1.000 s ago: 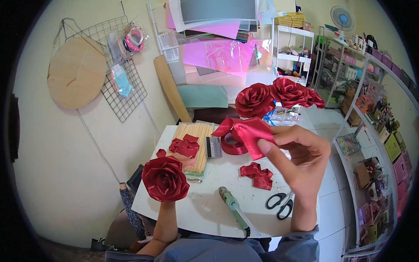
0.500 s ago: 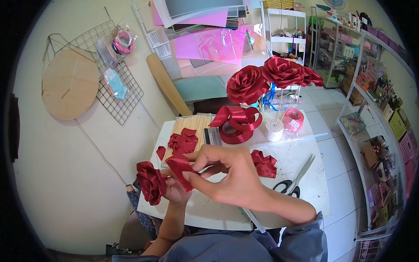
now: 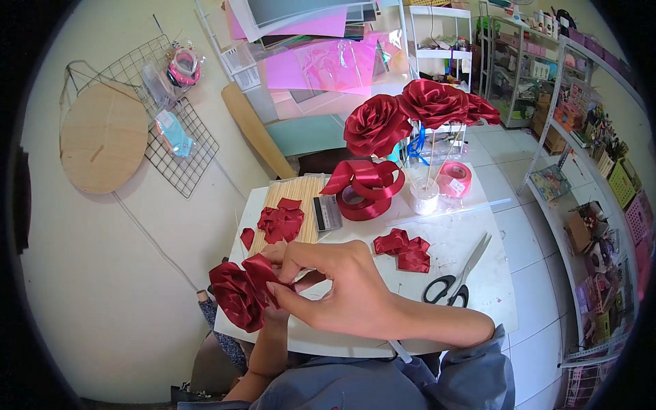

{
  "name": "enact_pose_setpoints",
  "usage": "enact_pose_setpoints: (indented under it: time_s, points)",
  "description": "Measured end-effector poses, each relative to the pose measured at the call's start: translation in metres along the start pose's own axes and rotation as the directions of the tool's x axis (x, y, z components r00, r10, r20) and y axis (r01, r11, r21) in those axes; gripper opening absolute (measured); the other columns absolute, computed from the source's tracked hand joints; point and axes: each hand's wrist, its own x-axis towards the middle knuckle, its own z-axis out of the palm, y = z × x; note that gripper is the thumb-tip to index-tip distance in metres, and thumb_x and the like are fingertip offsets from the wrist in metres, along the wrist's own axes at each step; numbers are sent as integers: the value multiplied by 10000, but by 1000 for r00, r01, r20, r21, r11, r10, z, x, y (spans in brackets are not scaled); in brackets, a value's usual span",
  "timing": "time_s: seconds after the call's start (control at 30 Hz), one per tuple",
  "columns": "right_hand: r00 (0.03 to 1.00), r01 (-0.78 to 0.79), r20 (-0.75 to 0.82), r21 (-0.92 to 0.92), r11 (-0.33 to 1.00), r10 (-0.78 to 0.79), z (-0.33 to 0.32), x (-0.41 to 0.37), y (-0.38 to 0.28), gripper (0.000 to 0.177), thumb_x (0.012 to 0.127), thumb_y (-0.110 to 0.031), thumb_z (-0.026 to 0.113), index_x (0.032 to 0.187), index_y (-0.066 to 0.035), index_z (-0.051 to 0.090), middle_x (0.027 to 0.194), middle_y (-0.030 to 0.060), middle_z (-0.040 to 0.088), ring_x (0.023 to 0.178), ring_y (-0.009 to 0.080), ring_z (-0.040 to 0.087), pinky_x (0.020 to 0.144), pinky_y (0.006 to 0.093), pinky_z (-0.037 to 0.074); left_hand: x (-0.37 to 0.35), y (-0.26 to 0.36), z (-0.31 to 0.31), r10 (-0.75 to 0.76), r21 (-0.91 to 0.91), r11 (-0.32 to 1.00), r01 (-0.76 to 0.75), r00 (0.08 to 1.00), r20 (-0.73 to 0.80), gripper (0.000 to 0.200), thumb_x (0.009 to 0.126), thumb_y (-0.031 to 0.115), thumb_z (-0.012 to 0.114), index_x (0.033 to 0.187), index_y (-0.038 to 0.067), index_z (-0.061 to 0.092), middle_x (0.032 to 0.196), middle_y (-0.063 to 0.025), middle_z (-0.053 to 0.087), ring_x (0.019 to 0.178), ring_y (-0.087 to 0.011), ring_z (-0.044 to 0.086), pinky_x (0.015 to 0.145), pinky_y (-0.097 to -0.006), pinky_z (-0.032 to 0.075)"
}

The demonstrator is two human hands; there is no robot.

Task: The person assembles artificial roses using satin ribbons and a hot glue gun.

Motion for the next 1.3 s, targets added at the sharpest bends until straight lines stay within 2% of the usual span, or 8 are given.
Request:
enact_pose_setpoints:
  time_s: [0.03,0.17,0.2,0.27,0.4,0.63,0.73,1.3]
  points:
    - [1000,26,-10,5,1000,-26,1,0,0,105,644,40,622,614,20,523,795,139,611,631,58,552,550,181,454,2,2,2,-7,-24,1000,7,1000,-5,377,751,349,480,899,2,467,784,-63,481,785,-152,483,729,-284,373]
    - [999,29,17,-45,999,-29,2,-2,-3,103,642,37,627,619,22,527,806,140,611,627,58,550,554,183,454,8,10,7,-34,-121,992,32,999,-21,273,638,208,696,722,31,506,721,-25,478,654,-75,457,575,-196,349]
    - [1000,21,23,-61,998,-19,2,-2,-3,104,640,37,630,620,20,529,808,142,611,631,59,550,560,182,453,8,8,4,-32,-122,992,29,999,-23,273,638,208,696,722,31,506,721,-25,478,654,-75,457,575,-196,349]
    - [999,14,36,-79,997,-11,3,-3,-3,105,638,37,632,621,19,531,810,143,611,634,59,550,565,180,452,6,3,-3,130,201,969,-143,989,77,286,683,226,670,798,37,488,733,-20,491,663,-79,465,586,-203,364]
    - [998,-40,56,46,998,37,4,-2,-1,94,651,61,617,643,21,532,844,152,602,684,73,553,595,191,457,5,4,-6,18,84,996,-24,998,66,250,693,214,654,780,39,497,748,-21,498,688,-84,470,619,-214,369]
    - [994,-105,58,138,985,98,4,-1,2,95,661,91,596,664,29,525,876,177,585,766,132,565,644,240,469,6,5,-10,34,215,976,-44,998,53,249,661,223,664,790,46,544,769,-32,510,712,-120,490,634,-239,376]
    - [997,-69,48,169,983,61,5,0,7,67,675,39,605,670,24,539,853,123,600,762,114,575,601,226,509,7,13,-5,24,212,977,-30,999,33,253,646,227,672,796,60,555,777,-31,516,723,-135,496,635,-249,382]
    - [975,-222,99,325,919,200,2,1,7,73,769,-22,544,740,43,530,949,155,562,807,101,519,641,209,459,7,18,-9,-185,131,973,191,981,-54,256,646,170,651,862,68,561,845,-47,536,776,-170,523,661,-265,407]
